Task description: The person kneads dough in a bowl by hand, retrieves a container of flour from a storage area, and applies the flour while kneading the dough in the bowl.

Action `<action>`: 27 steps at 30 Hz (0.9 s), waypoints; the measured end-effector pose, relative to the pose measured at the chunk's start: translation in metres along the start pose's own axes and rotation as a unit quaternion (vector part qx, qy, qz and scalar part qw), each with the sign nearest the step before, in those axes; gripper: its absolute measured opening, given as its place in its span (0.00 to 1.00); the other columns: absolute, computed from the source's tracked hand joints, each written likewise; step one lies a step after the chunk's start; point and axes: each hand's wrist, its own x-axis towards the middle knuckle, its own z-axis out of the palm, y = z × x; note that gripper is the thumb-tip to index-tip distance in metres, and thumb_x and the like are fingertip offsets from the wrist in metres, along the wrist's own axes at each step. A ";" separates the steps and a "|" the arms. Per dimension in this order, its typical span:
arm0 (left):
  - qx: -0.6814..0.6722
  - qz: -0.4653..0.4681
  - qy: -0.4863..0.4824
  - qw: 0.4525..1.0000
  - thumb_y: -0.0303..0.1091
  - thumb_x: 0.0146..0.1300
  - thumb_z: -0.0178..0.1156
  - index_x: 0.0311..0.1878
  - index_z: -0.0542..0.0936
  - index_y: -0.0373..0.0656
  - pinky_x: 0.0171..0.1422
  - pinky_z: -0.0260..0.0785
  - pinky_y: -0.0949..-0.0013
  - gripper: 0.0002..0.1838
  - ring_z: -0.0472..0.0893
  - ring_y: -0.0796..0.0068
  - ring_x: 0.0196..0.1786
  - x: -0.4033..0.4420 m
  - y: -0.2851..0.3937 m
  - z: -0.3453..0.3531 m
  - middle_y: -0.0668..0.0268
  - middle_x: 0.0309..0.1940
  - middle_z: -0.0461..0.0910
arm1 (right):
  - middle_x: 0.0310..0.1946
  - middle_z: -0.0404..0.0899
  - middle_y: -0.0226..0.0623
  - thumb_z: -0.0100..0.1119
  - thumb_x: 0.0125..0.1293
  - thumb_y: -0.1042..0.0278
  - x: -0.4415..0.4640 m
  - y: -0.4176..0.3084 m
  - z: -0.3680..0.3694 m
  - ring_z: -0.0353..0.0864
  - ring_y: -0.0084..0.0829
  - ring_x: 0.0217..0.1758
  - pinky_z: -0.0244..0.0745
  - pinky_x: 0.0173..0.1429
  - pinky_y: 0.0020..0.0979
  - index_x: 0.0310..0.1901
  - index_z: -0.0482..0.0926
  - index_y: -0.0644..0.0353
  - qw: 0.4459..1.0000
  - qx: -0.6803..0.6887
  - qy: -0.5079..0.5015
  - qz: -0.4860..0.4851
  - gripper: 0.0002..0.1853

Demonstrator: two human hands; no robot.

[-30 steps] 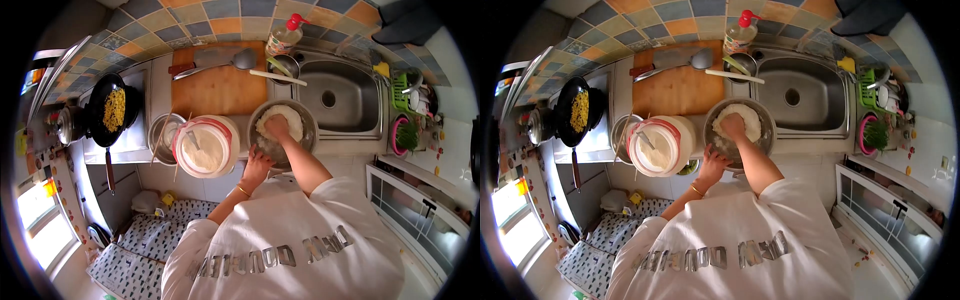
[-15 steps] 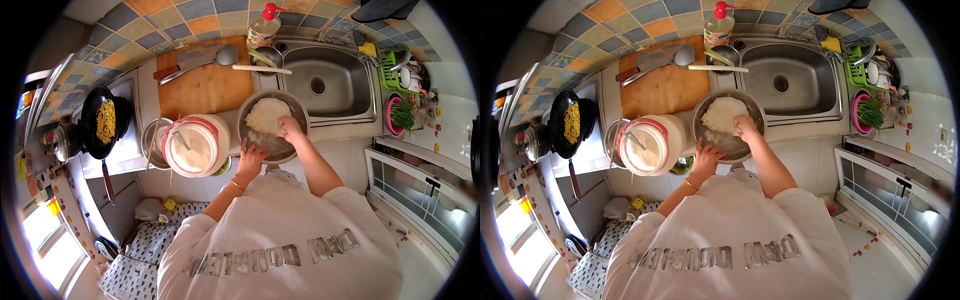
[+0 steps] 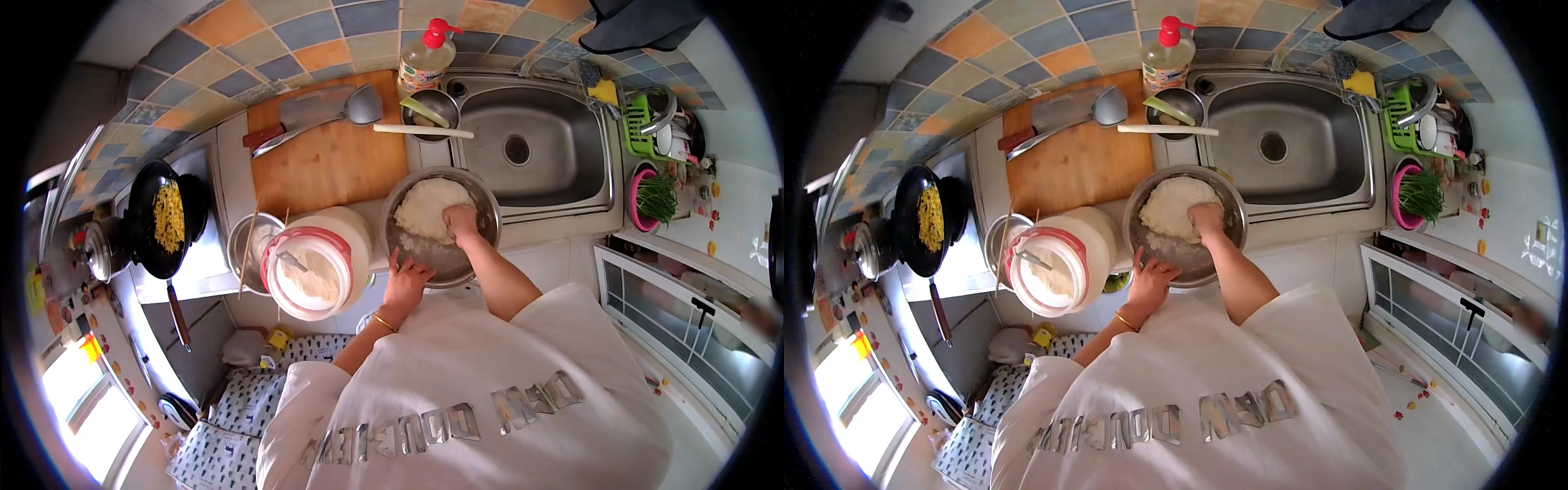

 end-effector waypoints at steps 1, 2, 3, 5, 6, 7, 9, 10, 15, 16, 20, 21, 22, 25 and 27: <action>0.000 0.001 0.012 1.000 0.24 0.50 0.59 0.47 0.85 0.57 0.79 0.33 0.43 0.20 0.73 0.72 0.55 -0.002 0.001 0.001 0.76 0.40 0.79 | 0.11 0.58 0.30 0.50 0.55 0.79 -0.006 0.000 0.003 0.56 0.26 0.07 0.42 0.13 0.31 0.15 0.63 0.55 0.999 -0.005 0.031 -0.023 0.14; 0.001 0.002 0.023 1.000 0.24 0.52 0.57 0.46 0.85 0.56 0.79 0.34 0.44 0.19 0.74 0.72 0.55 -0.002 0.000 0.002 0.75 0.39 0.79 | 0.11 0.59 0.29 0.52 0.55 0.78 -0.010 -0.002 0.004 0.56 0.26 0.07 0.43 0.13 0.30 0.14 0.63 0.55 0.999 0.005 0.031 -0.009 0.14; 0.001 0.004 0.034 0.999 0.25 0.54 0.56 0.45 0.85 0.55 0.80 0.35 0.44 0.17 0.74 0.72 0.54 -0.003 0.001 0.002 0.74 0.38 0.80 | 0.11 0.59 0.29 0.53 0.55 0.78 -0.012 -0.005 0.003 0.57 0.25 0.07 0.44 0.13 0.30 0.14 0.64 0.54 0.999 0.015 0.033 0.004 0.15; 0.008 0.006 0.032 0.999 0.25 0.53 0.56 0.44 0.85 0.55 0.80 0.34 0.44 0.18 0.74 0.72 0.54 -0.007 0.005 -0.002 0.74 0.38 0.80 | 0.11 0.61 0.28 0.53 0.54 0.78 -0.013 -0.005 -0.001 0.57 0.25 0.07 0.44 0.13 0.30 0.15 0.65 0.53 0.999 0.031 0.012 0.016 0.14; 0.016 0.010 0.036 0.999 0.25 0.53 0.55 0.44 0.86 0.55 0.80 0.34 0.44 0.18 0.74 0.71 0.53 -0.003 0.003 -0.005 0.74 0.38 0.80 | 0.11 0.62 0.28 0.54 0.55 0.77 -0.016 -0.006 0.001 0.58 0.24 0.08 0.46 0.13 0.30 0.16 0.66 0.54 1.000 0.018 0.021 -0.004 0.13; 0.015 0.011 0.047 0.999 0.25 0.53 0.55 0.44 0.86 0.55 0.80 0.34 0.44 0.18 0.75 0.71 0.53 0.002 0.001 -0.005 0.74 0.37 0.80 | 0.12 0.62 0.28 0.54 0.55 0.76 -0.017 -0.006 0.003 0.59 0.24 0.09 0.48 0.14 0.30 0.16 0.66 0.54 0.999 0.006 0.028 -0.028 0.12; 0.006 0.013 0.054 0.998 0.24 0.53 0.54 0.44 0.86 0.56 0.80 0.33 0.44 0.19 0.75 0.71 0.52 -0.003 0.001 0.002 0.73 0.37 0.80 | 0.14 0.65 0.29 0.55 0.56 0.74 -0.003 0.022 0.001 0.63 0.24 0.15 0.54 0.18 0.30 0.19 0.70 0.54 0.986 -0.051 0.052 -0.149 0.10; 0.009 0.013 0.055 0.998 0.24 0.53 0.54 0.44 0.86 0.56 0.80 0.33 0.44 0.19 0.75 0.71 0.52 -0.003 0.001 0.001 0.73 0.37 0.80 | 0.18 0.69 0.31 0.55 0.57 0.72 0.008 0.044 -0.001 0.68 0.26 0.20 0.60 0.24 0.31 0.22 0.73 0.57 0.976 -0.119 0.023 -0.181 0.07; 0.024 0.020 0.025 0.999 0.24 0.47 0.61 0.47 0.85 0.60 0.79 0.31 0.41 0.22 0.74 0.72 0.53 -0.004 -0.003 0.006 0.75 0.39 0.79 | 0.26 0.76 0.36 0.50 0.59 0.71 -0.044 0.005 0.037 0.76 0.33 0.31 0.71 0.36 0.36 0.29 0.79 0.59 0.980 -0.175 -0.079 -0.044 0.08; 0.021 0.021 0.028 0.999 0.24 0.47 0.61 0.46 0.85 0.60 0.79 0.32 0.41 0.22 0.74 0.72 0.53 -0.003 -0.003 0.006 0.75 0.39 0.79 | 0.27 0.76 0.36 0.49 0.59 0.72 -0.042 -0.002 0.040 0.76 0.33 0.31 0.71 0.36 0.37 0.30 0.80 0.59 0.979 -0.175 -0.106 -0.016 0.08; 0.012 0.022 0.046 0.999 0.23 0.48 0.60 0.46 0.85 0.59 0.79 0.33 0.41 0.22 0.74 0.71 0.52 -0.002 -0.004 0.005 0.75 0.38 0.78 | 0.25 0.81 0.38 0.59 0.49 0.68 0.006 0.019 0.041 0.81 0.37 0.29 0.73 0.35 0.39 0.24 0.82 0.56 0.739 -0.583 -0.144 -0.304 0.04; 0.008 0.024 0.049 0.998 0.23 0.48 0.60 0.46 0.85 0.59 0.79 0.33 0.41 0.22 0.74 0.71 0.52 -0.003 -0.003 0.004 0.75 0.38 0.78 | 0.22 0.79 0.38 0.58 0.46 0.70 0.006 0.020 0.042 0.80 0.36 0.27 0.71 0.32 0.38 0.21 0.80 0.55 0.728 -0.580 -0.117 -0.345 0.03; 0.002 0.021 0.038 0.999 0.23 0.48 0.60 0.45 0.85 0.59 0.79 0.33 0.41 0.22 0.74 0.71 0.52 -0.004 0.000 0.004 0.75 0.38 0.78 | 0.19 0.76 0.38 0.57 0.43 0.71 0.005 0.022 0.043 0.78 0.35 0.25 0.70 0.30 0.37 0.18 0.78 0.55 0.716 -0.577 -0.089 -0.384 0.02; -0.006 0.011 0.031 0.999 0.23 0.48 0.60 0.45 0.85 0.59 0.79 0.33 0.41 0.21 0.74 0.72 0.52 -0.001 -0.001 0.000 0.75 0.38 0.78 | 0.18 0.76 0.39 0.56 0.41 0.72 0.012 0.024 0.051 0.79 0.36 0.24 0.69 0.30 0.36 0.16 0.77 0.56 0.670 -0.619 -0.035 -0.410 0.02; -0.007 0.015 0.045 0.999 0.23 0.48 0.59 0.44 0.85 0.59 0.79 0.33 0.41 0.21 0.74 0.72 0.52 -0.001 -0.002 0.003 0.75 0.38 0.78 | 0.19 0.77 0.40 0.57 0.41 0.71 0.020 0.027 0.052 0.80 0.36 0.25 0.70 0.31 0.36 0.17 0.78 0.57 0.642 -0.638 -0.015 -0.425 0.02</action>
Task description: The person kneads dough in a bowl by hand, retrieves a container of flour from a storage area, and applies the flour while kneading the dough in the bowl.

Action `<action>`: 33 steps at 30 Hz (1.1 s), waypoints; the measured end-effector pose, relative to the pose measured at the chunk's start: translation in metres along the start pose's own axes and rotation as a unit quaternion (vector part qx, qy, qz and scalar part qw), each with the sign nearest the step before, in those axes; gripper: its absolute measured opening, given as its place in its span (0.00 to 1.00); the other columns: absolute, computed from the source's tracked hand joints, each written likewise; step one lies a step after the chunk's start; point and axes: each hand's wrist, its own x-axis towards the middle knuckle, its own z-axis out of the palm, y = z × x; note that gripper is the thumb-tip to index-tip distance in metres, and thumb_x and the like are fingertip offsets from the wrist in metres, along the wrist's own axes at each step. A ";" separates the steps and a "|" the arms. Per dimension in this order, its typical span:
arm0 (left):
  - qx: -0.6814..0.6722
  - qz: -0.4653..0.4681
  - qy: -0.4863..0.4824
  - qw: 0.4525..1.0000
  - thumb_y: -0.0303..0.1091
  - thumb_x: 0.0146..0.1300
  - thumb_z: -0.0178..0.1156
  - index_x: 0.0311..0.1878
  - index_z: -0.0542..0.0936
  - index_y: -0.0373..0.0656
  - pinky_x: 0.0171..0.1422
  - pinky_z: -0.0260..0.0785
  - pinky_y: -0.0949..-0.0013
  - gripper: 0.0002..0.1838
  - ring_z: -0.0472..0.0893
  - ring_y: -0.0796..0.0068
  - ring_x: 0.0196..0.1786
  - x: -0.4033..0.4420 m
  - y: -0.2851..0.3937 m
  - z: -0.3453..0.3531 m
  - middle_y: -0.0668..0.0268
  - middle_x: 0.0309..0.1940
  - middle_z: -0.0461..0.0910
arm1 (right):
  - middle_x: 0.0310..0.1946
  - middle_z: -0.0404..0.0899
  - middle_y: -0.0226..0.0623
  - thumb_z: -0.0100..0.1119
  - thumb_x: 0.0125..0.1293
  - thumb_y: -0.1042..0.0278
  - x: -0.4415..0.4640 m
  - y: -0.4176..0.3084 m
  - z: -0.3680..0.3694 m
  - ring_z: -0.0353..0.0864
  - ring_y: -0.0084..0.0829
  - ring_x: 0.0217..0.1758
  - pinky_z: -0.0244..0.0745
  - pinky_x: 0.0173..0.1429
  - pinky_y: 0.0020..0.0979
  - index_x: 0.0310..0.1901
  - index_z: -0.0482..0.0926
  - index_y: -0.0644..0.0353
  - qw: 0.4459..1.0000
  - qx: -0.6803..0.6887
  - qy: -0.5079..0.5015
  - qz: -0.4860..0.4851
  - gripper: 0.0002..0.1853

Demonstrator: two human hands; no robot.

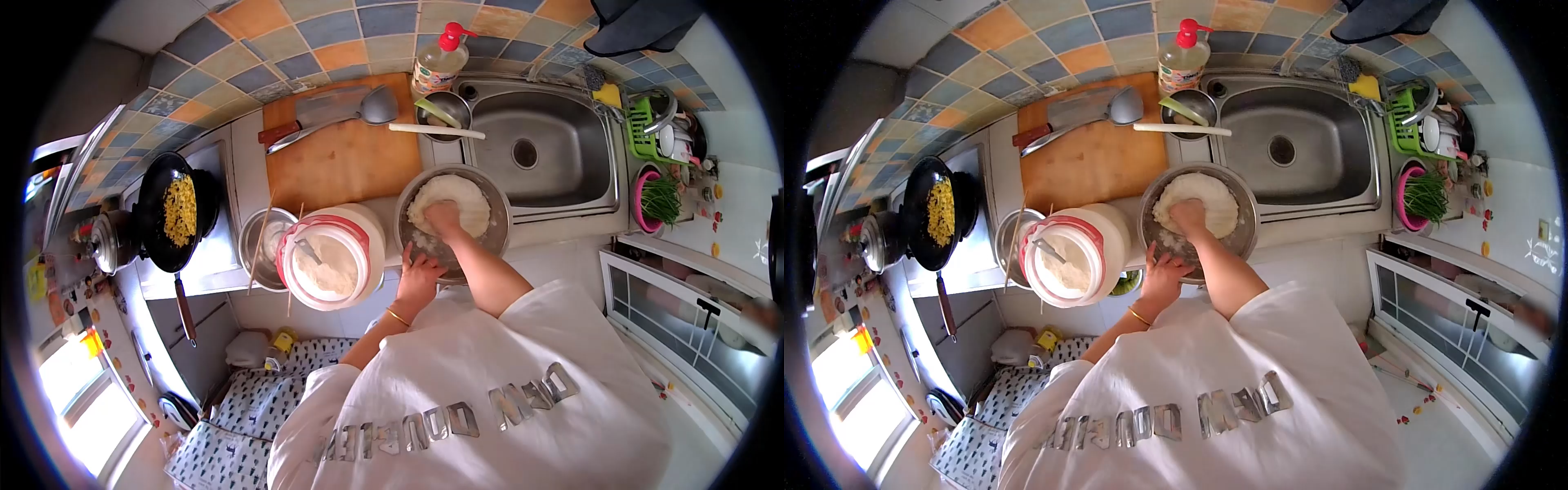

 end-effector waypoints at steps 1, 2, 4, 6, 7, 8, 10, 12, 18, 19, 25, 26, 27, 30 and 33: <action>0.009 0.000 -0.002 1.000 0.24 0.48 0.59 0.44 0.85 0.59 0.79 0.33 0.41 0.21 0.74 0.71 0.51 0.001 -0.001 0.001 0.75 0.38 0.78 | 0.19 0.78 0.40 0.57 0.42 0.71 0.000 0.003 0.003 0.80 0.36 0.25 0.70 0.31 0.36 0.17 0.78 0.58 1.000 -0.009 0.019 -0.014 0.03; 0.016 0.000 -0.005 1.000 0.24 0.48 0.59 0.44 0.86 0.59 0.79 0.33 0.41 0.21 0.74 0.71 0.51 0.000 0.000 0.002 0.75 0.38 0.78 | 0.19 0.78 0.41 0.57 0.43 0.71 -0.002 0.005 0.008 0.80 0.37 0.25 0.71 0.31 0.35 0.18 0.79 0.58 0.999 -0.018 0.038 -0.028 0.03; 0.029 0.001 -0.001 1.000 0.24 0.48 0.59 0.44 0.86 0.59 0.79 0.33 0.41 0.21 0.74 0.71 0.52 -0.002 -0.001 0.006 0.75 0.38 0.79 | 0.23 0.81 0.41 0.59 0.45 0.69 0.004 -0.003 0.007 0.83 0.40 0.30 0.75 0.36 0.39 0.20 0.83 0.57 0.961 0.212 0.028 0.178 0.04; 0.038 0.006 0.014 0.999 0.24 0.48 0.59 0.44 0.86 0.60 0.79 0.32 0.41 0.21 0.74 0.71 0.52 -0.002 -0.001 0.008 0.75 0.39 0.79 | 0.25 0.83 0.43 0.61 0.47 0.68 -0.003 -0.006 0.012 0.84 0.44 0.32 0.77 0.40 0.42 0.21 0.84 0.57 0.914 0.313 0.027 0.256 0.05; 0.036 0.002 0.013 0.999 0.24 0.49 0.57 0.43 0.86 0.59 0.79 0.32 0.42 0.20 0.74 0.72 0.52 -0.002 0.000 0.007 0.75 0.39 0.79 | 0.25 0.83 0.45 0.61 0.47 0.67 -0.004 -0.003 0.016 0.84 0.46 0.33 0.76 0.41 0.43 0.21 0.84 0.58 0.923 0.305 0.036 0.233 0.06; 0.033 -0.003 0.012 0.999 0.24 0.50 0.56 0.42 0.86 0.58 0.80 0.31 0.43 0.19 0.75 0.72 0.53 -0.002 0.002 0.006 0.74 0.38 0.80 | 0.26 0.83 0.46 0.62 0.48 0.67 -0.006 -0.002 0.021 0.83 0.48 0.34 0.76 0.41 0.43 0.23 0.84 0.59 0.929 0.300 0.040 0.214 0.06; 0.033 -0.011 0.008 0.999 0.24 0.51 0.55 0.41 0.87 0.57 0.80 0.30 0.44 0.18 0.75 0.73 0.54 -0.003 0.004 0.003 0.74 0.39 0.80 | 0.27 0.82 0.48 0.62 0.50 0.65 -0.019 -0.012 0.014 0.82 0.51 0.36 0.75 0.43 0.45 0.28 0.83 0.62 0.937 0.294 0.043 0.185 0.09; 0.038 -0.013 0.001 0.999 0.24 0.51 0.56 0.41 0.87 0.58 0.80 0.30 0.43 0.19 0.75 0.73 0.54 -0.002 0.006 0.001 0.74 0.39 0.80 | 0.29 0.82 0.49 0.62 0.53 0.64 -0.040 -0.022 -0.012 0.82 0.52 0.37 0.75 0.44 0.45 0.35 0.82 0.63 0.932 0.292 0.039 0.212 0.12; 0.020 -0.020 -0.001 1.000 0.23 0.49 0.56 0.40 0.87 0.57 0.80 0.29 0.41 0.19 0.75 0.74 0.55 0.000 0.005 0.005 0.75 0.42 0.81 | 0.33 0.82 0.53 0.59 0.59 0.63 -0.056 -0.011 -0.123 0.82 0.52 0.40 0.75 0.46 0.47 0.41 0.78 0.65 0.952 0.160 0.036 0.259 0.14; 0.015 -0.018 0.002 1.000 0.23 0.49 0.56 0.40 0.87 0.57 0.80 0.29 0.41 0.19 0.75 0.73 0.55 0.000 0.005 0.004 0.75 0.41 0.81 | 0.32 0.82 0.53 0.59 0.58 0.63 -0.054 -0.005 -0.124 0.82 0.52 0.40 0.75 0.46 0.47 0.43 0.77 0.65 0.964 0.129 0.042 0.229 0.16; 0.022 -0.020 0.006 1.000 0.23 0.46 0.58 0.37 0.88 0.58 0.80 0.28 0.43 0.18 0.75 0.73 0.54 0.003 0.006 0.001 0.75 0.38 0.81 | 0.61 0.69 0.58 0.65 0.56 0.54 -0.031 0.020 -0.100 0.66 0.50 0.68 0.61 0.69 0.46 0.65 0.63 0.67 0.992 -0.003 0.107 0.069 0.40; 0.033 -0.026 -0.001 0.999 0.23 0.46 0.58 0.37 0.88 0.58 0.80 0.29 0.43 0.18 0.75 0.73 0.54 0.004 0.007 0.001 0.75 0.38 0.82 | 0.64 0.64 0.57 0.66 0.55 0.53 -0.025 0.022 -0.094 0.61 0.50 0.70 0.56 0.72 0.46 0.66 0.63 0.67 0.992 0.007 0.061 0.114 0.41; 0.044 -0.031 -0.010 0.998 0.24 0.46 0.59 0.37 0.88 0.58 0.80 0.29 0.43 0.18 0.75 0.73 0.53 0.003 0.008 0.001 0.75 0.37 0.82 | 0.67 0.60 0.56 0.67 0.54 0.52 -0.018 0.015 -0.101 0.56 0.50 0.73 0.51 0.74 0.46 0.66 0.63 0.66 0.987 0.018 0.013 0.160 0.42; 0.042 -0.031 -0.004 0.999 0.23 0.41 0.60 0.38 0.87 0.60 0.79 0.29 0.40 0.21 0.75 0.74 0.53 0.003 0.006 0.005 0.77 0.38 0.81 | 0.69 0.57 0.56 0.70 0.51 0.50 -0.015 0.006 -0.122 0.54 0.52 0.74 0.48 0.75 0.48 0.66 0.64 0.65 0.972 0.047 -0.068 0.218 0.44; 0.041 -0.034 -0.008 0.999 0.23 0.41 0.60 0.38 0.87 0.60 0.79 0.29 0.40 0.21 0.75 0.74 0.53 0.002 0.008 0.003 0.77 0.38 0.81 | 0.68 0.60 0.56 0.71 0.49 0.52 -0.018 0.000 -0.148 0.55 0.53 0.73 0.51 0.74 0.47 0.64 0.65 0.65 0.974 0.043 -0.092 0.202 0.43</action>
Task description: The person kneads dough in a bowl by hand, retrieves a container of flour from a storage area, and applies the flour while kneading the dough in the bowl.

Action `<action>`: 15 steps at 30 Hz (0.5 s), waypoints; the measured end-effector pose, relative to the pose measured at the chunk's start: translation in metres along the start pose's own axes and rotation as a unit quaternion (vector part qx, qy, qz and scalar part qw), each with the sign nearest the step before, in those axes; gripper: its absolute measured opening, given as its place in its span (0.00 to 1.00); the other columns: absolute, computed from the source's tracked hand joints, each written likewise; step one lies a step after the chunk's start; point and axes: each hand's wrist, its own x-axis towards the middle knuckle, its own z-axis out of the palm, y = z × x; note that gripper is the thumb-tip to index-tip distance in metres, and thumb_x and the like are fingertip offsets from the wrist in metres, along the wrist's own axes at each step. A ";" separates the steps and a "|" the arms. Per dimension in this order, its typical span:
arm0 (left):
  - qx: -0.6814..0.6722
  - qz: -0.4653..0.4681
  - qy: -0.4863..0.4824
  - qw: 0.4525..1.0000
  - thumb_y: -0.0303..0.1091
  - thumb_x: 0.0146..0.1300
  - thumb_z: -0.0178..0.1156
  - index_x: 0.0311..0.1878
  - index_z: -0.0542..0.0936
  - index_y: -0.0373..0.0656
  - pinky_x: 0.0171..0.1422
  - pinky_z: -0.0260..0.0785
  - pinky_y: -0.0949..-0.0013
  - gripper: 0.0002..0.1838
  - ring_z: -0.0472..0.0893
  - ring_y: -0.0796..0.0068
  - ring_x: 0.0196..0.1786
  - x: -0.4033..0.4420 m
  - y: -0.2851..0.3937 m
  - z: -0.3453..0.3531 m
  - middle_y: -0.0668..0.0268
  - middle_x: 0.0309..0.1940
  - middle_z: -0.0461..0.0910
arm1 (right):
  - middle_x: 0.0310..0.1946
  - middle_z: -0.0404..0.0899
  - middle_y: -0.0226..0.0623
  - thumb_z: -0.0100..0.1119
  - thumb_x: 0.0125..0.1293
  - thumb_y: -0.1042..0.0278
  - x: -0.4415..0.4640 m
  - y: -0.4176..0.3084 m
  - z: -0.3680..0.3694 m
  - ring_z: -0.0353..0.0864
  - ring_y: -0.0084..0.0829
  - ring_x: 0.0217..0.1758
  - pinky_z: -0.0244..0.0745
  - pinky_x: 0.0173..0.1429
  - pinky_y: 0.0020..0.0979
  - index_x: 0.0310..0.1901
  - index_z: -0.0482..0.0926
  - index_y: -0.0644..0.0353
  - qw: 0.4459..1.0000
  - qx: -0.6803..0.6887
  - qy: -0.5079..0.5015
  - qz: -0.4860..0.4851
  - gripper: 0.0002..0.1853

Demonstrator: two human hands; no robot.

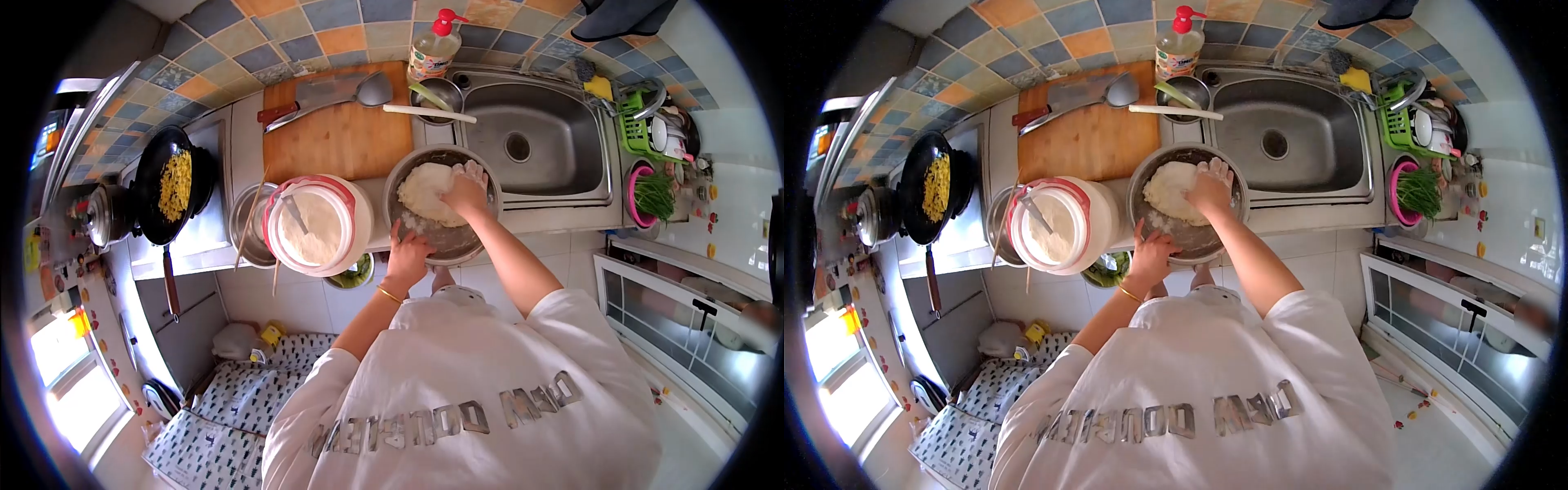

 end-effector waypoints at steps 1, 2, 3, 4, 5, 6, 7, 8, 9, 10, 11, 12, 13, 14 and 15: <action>0.002 0.000 0.004 1.000 0.24 0.43 0.59 0.37 0.87 0.60 0.79 0.29 0.42 0.19 0.75 0.73 0.53 0.001 0.000 0.000 0.76 0.38 0.81 | 0.67 0.60 0.56 0.71 0.49 0.53 -0.004 0.001 -0.005 0.55 0.53 0.73 0.53 0.73 0.46 0.63 0.66 0.65 1.000 -0.008 -0.001 -0.009 0.42; 0.003 0.000 0.007 1.000 0.24 0.45 0.59 0.37 0.88 0.59 0.79 0.29 0.43 0.18 0.75 0.72 0.54 0.001 0.000 0.001 0.75 0.38 0.82 | 0.65 0.63 0.55 0.72 0.48 0.54 -0.008 0.003 -0.002 0.58 0.51 0.71 0.55 0.71 0.45 0.62 0.67 0.65 0.999 -0.002 0.032 -0.034 0.41; 0.004 -0.001 0.008 1.000 0.25 0.47 0.59 0.36 0.88 0.58 0.80 0.29 0.44 0.17 0.75 0.72 0.54 -0.001 0.000 0.003 0.74 0.38 0.82 | 0.63 0.65 0.54 0.72 0.48 0.56 -0.015 0.007 0.005 0.61 0.50 0.70 0.58 0.69 0.45 0.60 0.68 0.65 0.996 0.004 0.062 -0.059 0.39; 0.001 0.000 0.009 1.000 0.25 0.47 0.59 0.36 0.88 0.58 0.80 0.29 0.44 0.16 0.75 0.72 0.54 -0.002 0.000 0.003 0.74 0.38 0.82 | 0.61 0.68 0.53 0.72 0.47 0.58 -0.020 0.010 0.013 0.63 0.49 0.69 0.61 0.68 0.44 0.58 0.70 0.65 0.992 0.011 0.092 -0.085 0.37; 0.000 0.000 0.011 1.000 0.26 0.48 0.59 0.36 0.88 0.59 0.80 0.29 0.44 0.16 0.75 0.72 0.54 -0.001 0.000 0.003 0.74 0.38 0.82 | 0.58 0.70 0.52 0.72 0.46 0.59 -0.021 0.015 0.021 0.66 0.48 0.66 0.64 0.65 0.43 0.57 0.70 0.64 0.992 0.047 0.088 -0.083 0.36; -0.001 0.000 0.013 1.000 0.26 0.48 0.59 0.36 0.88 0.59 0.80 0.29 0.44 0.16 0.75 0.72 0.55 -0.001 0.000 0.001 0.74 0.38 0.82 | 0.56 0.72 0.50 0.72 0.46 0.60 -0.023 0.017 0.023 0.69 0.47 0.64 0.66 0.63 0.43 0.55 0.71 0.64 0.990 0.083 0.083 -0.081 0.34; 0.006 -0.002 0.013 1.000 0.26 0.48 0.59 0.36 0.88 0.59 0.80 0.29 0.45 0.16 0.75 0.72 0.55 0.001 -0.001 -0.002 0.74 0.38 0.81 | 0.53 0.75 0.49 0.72 0.45 0.61 -0.023 0.017 0.024 0.72 0.46 0.61 0.69 0.61 0.42 0.53 0.72 0.63 0.987 0.119 0.081 -0.078 0.32; 0.011 -0.002 0.009 1.000 0.26 0.48 0.59 0.37 0.88 0.59 0.80 0.29 0.45 0.16 0.74 0.72 0.55 0.001 0.000 -0.003 0.74 0.37 0.81 | 0.51 0.76 0.48 0.71 0.45 0.62 -0.024 0.020 0.025 0.74 0.46 0.59 0.70 0.59 0.41 0.52 0.72 0.62 0.988 0.129 0.057 -0.067 0.32; 0.015 -0.002 0.005 1.000 0.26 0.48 0.60 0.37 0.88 0.59 0.80 0.29 0.45 0.15 0.74 0.72 0.55 -0.001 0.002 -0.003 0.74 0.37 0.81 | 0.49 0.78 0.48 0.71 0.44 0.63 -0.030 0.015 0.008 0.76 0.46 0.56 0.71 0.57 0.40 0.52 0.72 0.62 0.988 0.138 0.034 -0.055 0.31; 0.008 -0.003 0.005 1.000 0.27 0.48 0.60 0.36 0.88 0.59 0.80 0.29 0.45 0.15 0.74 0.72 0.55 0.000 0.002 -0.003 0.74 0.37 0.81 | 0.47 0.79 0.47 0.71 0.44 0.63 -0.032 0.011 -0.005 0.78 0.46 0.53 0.73 0.56 0.39 0.51 0.72 0.61 0.988 0.147 0.013 -0.043 0.30; 0.001 -0.004 0.004 1.000 0.27 0.48 0.60 0.36 0.88 0.59 0.80 0.29 0.45 0.15 0.74 0.72 0.55 0.000 0.001 -0.002 0.74 0.37 0.81 | 0.44 0.80 0.45 0.72 0.42 0.65 -0.035 0.009 -0.007 0.79 0.45 0.52 0.73 0.55 0.40 0.48 0.72 0.60 0.988 0.151 0.015 -0.025 0.28; -0.006 -0.006 0.003 1.000 0.27 0.47 0.60 0.36 0.88 0.59 0.80 0.29 0.45 0.15 0.74 0.71 0.55 -0.001 0.001 -0.002 0.73 0.37 0.81 | 0.44 0.80 0.45 0.71 0.43 0.66 -0.040 0.006 -0.010 0.79 0.46 0.52 0.73 0.55 0.40 0.47 0.72 0.60 0.988 0.151 0.031 -0.029 0.28; -0.009 -0.004 0.009 1.000 0.27 0.47 0.61 0.36 0.88 0.59 0.80 0.29 0.45 0.15 0.74 0.71 0.55 -0.001 0.000 -0.001 0.73 0.37 0.81 | 0.44 0.79 0.45 0.71 0.43 0.67 -0.044 0.003 -0.014 0.78 0.46 0.51 0.73 0.54 0.40 0.47 0.72 0.60 0.987 0.150 0.049 -0.034 0.27; -0.013 -0.002 0.014 1.000 0.27 0.47 0.61 0.36 0.88 0.59 0.80 0.29 0.46 0.15 0.74 0.71 0.55 -0.001 -0.001 0.001 0.73 0.37 0.81 | 0.44 0.79 0.45 0.71 0.43 0.67 -0.047 -0.001 -0.019 0.78 0.46 0.51 0.73 0.54 0.40 0.46 0.72 0.60 0.986 0.150 0.066 -0.038 0.26; -0.017 0.001 0.020 1.000 0.27 0.47 0.61 0.36 0.88 0.59 0.80 0.30 0.46 0.15 0.74 0.71 0.55 -0.001 0.000 0.000 0.73 0.36 0.81 | 0.44 0.78 0.44 0.70 0.43 0.68 -0.049 -0.005 -0.026 0.78 0.46 0.51 0.73 0.54 0.40 0.46 0.72 0.60 0.984 0.142 0.096 -0.039 0.26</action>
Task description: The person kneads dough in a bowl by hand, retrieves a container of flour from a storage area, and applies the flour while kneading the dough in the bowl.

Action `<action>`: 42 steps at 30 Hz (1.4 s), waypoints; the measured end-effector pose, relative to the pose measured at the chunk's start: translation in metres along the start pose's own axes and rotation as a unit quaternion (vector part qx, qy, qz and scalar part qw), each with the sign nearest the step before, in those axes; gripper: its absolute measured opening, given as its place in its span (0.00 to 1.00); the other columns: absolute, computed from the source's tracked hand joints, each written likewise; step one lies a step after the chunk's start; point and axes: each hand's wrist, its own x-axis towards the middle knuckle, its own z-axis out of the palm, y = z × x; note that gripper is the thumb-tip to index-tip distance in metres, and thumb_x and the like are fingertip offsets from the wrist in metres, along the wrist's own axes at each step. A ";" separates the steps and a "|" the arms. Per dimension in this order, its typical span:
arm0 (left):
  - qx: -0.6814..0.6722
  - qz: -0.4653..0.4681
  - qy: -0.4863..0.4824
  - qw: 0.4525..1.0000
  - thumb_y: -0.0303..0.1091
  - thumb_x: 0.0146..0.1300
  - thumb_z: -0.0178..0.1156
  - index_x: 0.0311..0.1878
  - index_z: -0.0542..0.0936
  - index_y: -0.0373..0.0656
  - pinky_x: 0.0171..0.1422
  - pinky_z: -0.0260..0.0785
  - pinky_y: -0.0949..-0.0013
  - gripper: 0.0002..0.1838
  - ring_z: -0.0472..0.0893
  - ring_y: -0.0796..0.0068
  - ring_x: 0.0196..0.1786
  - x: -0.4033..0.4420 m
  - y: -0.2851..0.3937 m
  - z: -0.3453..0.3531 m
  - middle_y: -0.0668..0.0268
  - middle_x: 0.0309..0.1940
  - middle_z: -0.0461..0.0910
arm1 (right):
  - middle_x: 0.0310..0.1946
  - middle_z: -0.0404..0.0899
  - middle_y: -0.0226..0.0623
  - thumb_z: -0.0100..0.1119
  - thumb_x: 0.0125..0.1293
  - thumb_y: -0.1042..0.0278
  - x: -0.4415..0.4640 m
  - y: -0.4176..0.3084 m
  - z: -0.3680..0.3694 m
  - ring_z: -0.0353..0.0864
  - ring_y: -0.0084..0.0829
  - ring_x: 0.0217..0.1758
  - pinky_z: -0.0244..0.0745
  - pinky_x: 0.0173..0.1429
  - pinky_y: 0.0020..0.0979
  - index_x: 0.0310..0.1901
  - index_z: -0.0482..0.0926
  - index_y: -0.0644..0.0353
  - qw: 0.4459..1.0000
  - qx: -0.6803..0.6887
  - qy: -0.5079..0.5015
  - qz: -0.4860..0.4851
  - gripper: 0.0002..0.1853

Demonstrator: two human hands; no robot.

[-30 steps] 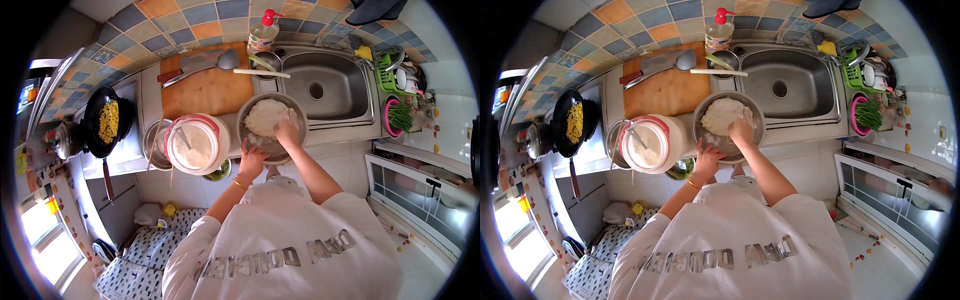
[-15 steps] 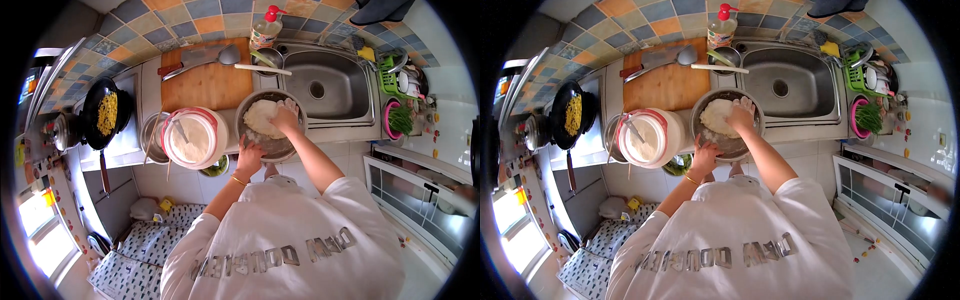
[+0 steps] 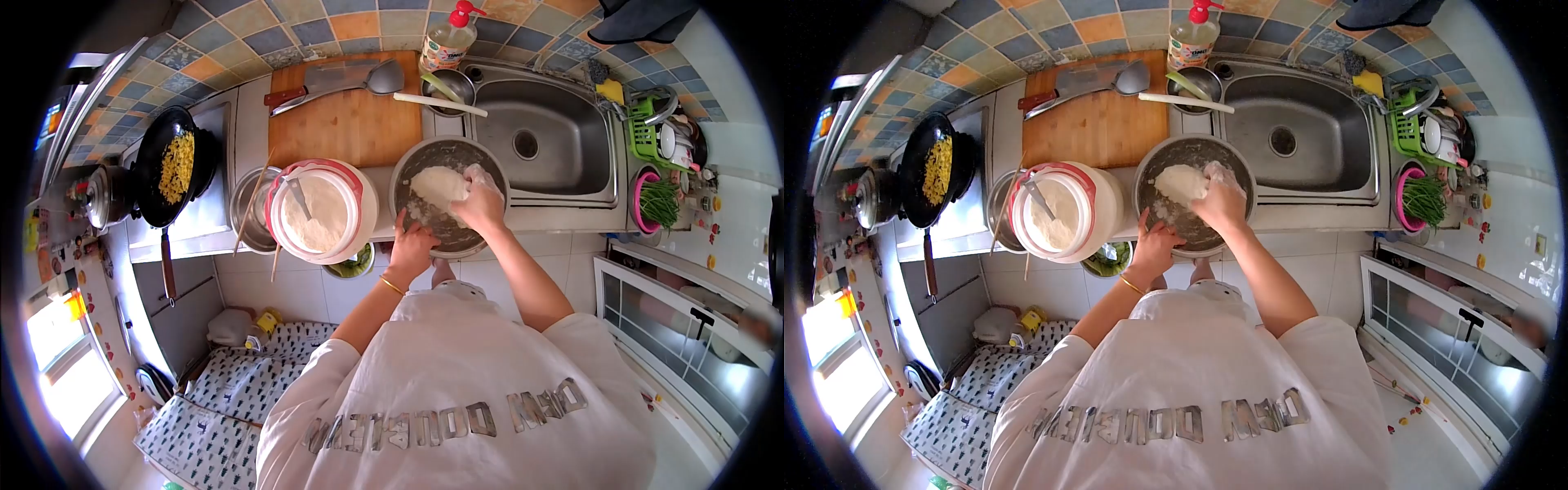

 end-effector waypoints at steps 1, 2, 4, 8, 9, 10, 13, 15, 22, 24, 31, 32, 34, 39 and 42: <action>0.003 -0.003 -0.008 1.000 0.27 0.47 0.62 0.36 0.88 0.59 0.80 0.30 0.46 0.14 0.75 0.71 0.55 0.000 0.001 -0.001 0.73 0.36 0.80 | 0.44 0.78 0.44 0.70 0.43 0.68 -0.002 -0.007 -0.006 0.78 0.46 0.51 0.73 0.54 0.40 0.46 0.72 0.60 1.000 -0.010 0.029 -0.005 0.26; 0.005 -0.005 -0.017 1.000 0.28 0.47 0.62 0.36 0.88 0.59 0.80 0.30 0.46 0.14 0.75 0.71 0.54 -0.001 0.001 -0.001 0.73 0.36 0.80 | 0.44 0.77 0.44 0.70 0.43 0.69 -0.004 -0.010 -0.010 0.77 0.46 0.51 0.73 0.53 0.40 0.46 0.72 0.60 0.998 -0.020 0.059 -0.009 0.26; 0.009 -0.006 -0.019 1.000 0.28 0.46 0.63 0.36 0.88 0.59 0.80 0.29 0.46 0.14 0.75 0.71 0.54 0.000 0.000 -0.002 0.73 0.36 0.80 | 0.44 0.76 0.43 0.69 0.42 0.70 -0.001 -0.005 -0.009 0.76 0.46 0.51 0.72 0.54 0.41 0.46 0.72 0.60 0.994 -0.033 0.101 -0.023 0.26; 0.011 -0.003 -0.016 1.000 0.30 0.44 0.66 0.36 0.88 0.59 0.80 0.29 0.45 0.14 0.75 0.71 0.54 0.000 0.001 -0.001 0.73 0.36 0.80 | 0.43 0.75 0.42 0.70 0.41 0.71 -0.001 0.003 0.012 0.75 0.45 0.52 0.71 0.54 0.42 0.45 0.72 0.61 0.985 -0.086 0.146 -0.026 0.26; 0.013 -0.005 -0.018 1.000 0.30 0.44 0.66 0.36 0.88 0.59 0.80 0.29 0.45 0.14 0.75 0.71 0.54 0.001 0.001 -0.002 0.73 0.36 0.80 | 0.43 0.74 0.42 0.71 0.40 0.71 0.000 0.006 0.022 0.75 0.44 0.51 0.71 0.54 0.41 0.45 0.72 0.61 0.982 -0.106 0.156 -0.029 0.27; 0.017 -0.005 -0.023 1.000 0.30 0.44 0.67 0.36 0.88 0.59 0.80 0.29 0.45 0.14 0.75 0.71 0.55 0.002 0.001 -0.002 0.73 0.37 0.80 | 0.44 0.74 0.42 0.71 0.40 0.72 -0.003 0.002 0.030 0.75 0.44 0.51 0.72 0.53 0.41 0.46 0.72 0.62 0.987 -0.095 0.132 -0.005 0.28; 0.030 -0.002 -0.020 0.999 0.31 0.44 0.67 0.38 0.87 0.60 0.80 0.29 0.44 0.16 0.73 0.72 0.58 0.001 0.000 -0.001 0.73 0.41 0.81 | 0.56 0.72 0.50 0.69 0.45 0.62 -0.016 -0.006 0.063 0.71 0.46 0.62 0.70 0.62 0.43 0.56 0.73 0.64 0.995 -0.054 0.066 0.043 0.34; 0.038 0.009 0.008 0.999 0.29 0.45 0.66 0.40 0.87 0.60 0.79 0.30 0.45 0.17 0.72 0.72 0.61 0.000 0.000 0.001 0.74 0.44 0.82 | 0.64 0.66 0.55 0.67 0.47 0.58 -0.021 -0.003 0.089 0.65 0.49 0.69 0.62 0.70 0.44 0.61 0.70 0.65 0.997 -0.060 0.006 0.040 0.38; 0.062 0.005 -0.019 0.998 0.26 0.47 0.59 0.43 0.87 0.61 0.78 0.32 0.45 0.20 0.72 0.72 0.62 0.001 -0.002 0.004 0.73 0.46 0.83 | 0.67 0.64 0.53 0.66 0.52 0.52 -0.009 0.006 0.122 0.60 0.47 0.72 0.54 0.72 0.47 0.64 0.68 0.63 0.984 -0.166 -0.029 -0.050 0.39; 0.052 0.006 -0.013 0.999 0.26 0.47 0.60 0.41 0.87 0.60 0.79 0.31 0.45 0.19 0.72 0.72 0.62 0.000 -0.001 0.001 0.73 0.46 0.83 | 0.67 0.64 0.52 0.65 0.53 0.51 -0.009 0.004 0.118 0.59 0.47 0.72 0.53 0.72 0.48 0.63 0.69 0.62 0.982 -0.170 -0.063 -0.052 0.38; 0.010 0.004 -0.012 1.000 0.28 0.47 0.61 0.40 0.87 0.59 0.79 0.25 0.42 0.17 0.73 0.74 0.60 -0.001 -0.002 0.001 0.78 0.44 0.83 | 0.57 0.73 0.47 0.61 0.53 0.52 0.018 -0.024 0.078 0.65 0.46 0.66 0.58 0.69 0.46 0.50 0.79 0.62 0.986 -0.111 -0.062 -0.108 0.26; 0.015 0.005 -0.016 1.000 0.28 0.47 0.61 0.40 0.87 0.59 0.79 0.25 0.42 0.17 0.72 0.74 0.60 -0.001 -0.003 0.001 0.78 0.45 0.83 | 0.54 0.74 0.46 0.63 0.51 0.55 0.019 -0.026 0.078 0.67 0.46 0.64 0.59 0.68 0.46 0.47 0.80 0.62 0.986 -0.105 -0.033 -0.124 0.24; 0.018 0.015 -0.001 1.000 0.28 0.47 0.62 0.42 0.87 0.59 0.79 0.25 0.42 0.18 0.72 0.75 0.61 -0.001 -0.005 0.003 0.79 0.45 0.83 | 0.48 0.75 0.44 0.64 0.48 0.60 0.021 -0.022 0.101 0.69 0.45 0.59 0.60 0.67 0.45 0.43 0.80 0.61 0.985 -0.100 0.027 -0.138 0.20; 0.004 0.028 0.048 0.998 0.27 0.44 0.64 0.44 0.86 0.60 0.79 0.25 0.42 0.21 0.72 0.76 0.60 -0.002 -0.004 0.002 0.80 0.45 0.82 | 0.43 0.76 0.42 0.63 0.49 0.64 0.032 -0.027 0.123 0.71 0.44 0.55 0.62 0.64 0.43 0.37 0.80 0.59 0.981 -0.103 0.071 -0.151 0.13; -0.014 0.027 0.010 0.999 0.27 0.43 0.65 0.42 0.87 0.58 0.80 0.25 0.43 0.20 0.72 0.77 0.60 -0.002 -0.007 -0.001 0.79 0.45 0.82 | 0.42 0.78 0.43 0.63 0.51 0.65 0.036 -0.025 0.121 0.72 0.44 0.54 0.65 0.61 0.44 0.36 0.81 0.57 0.989 -0.041 0.068 -0.129 0.10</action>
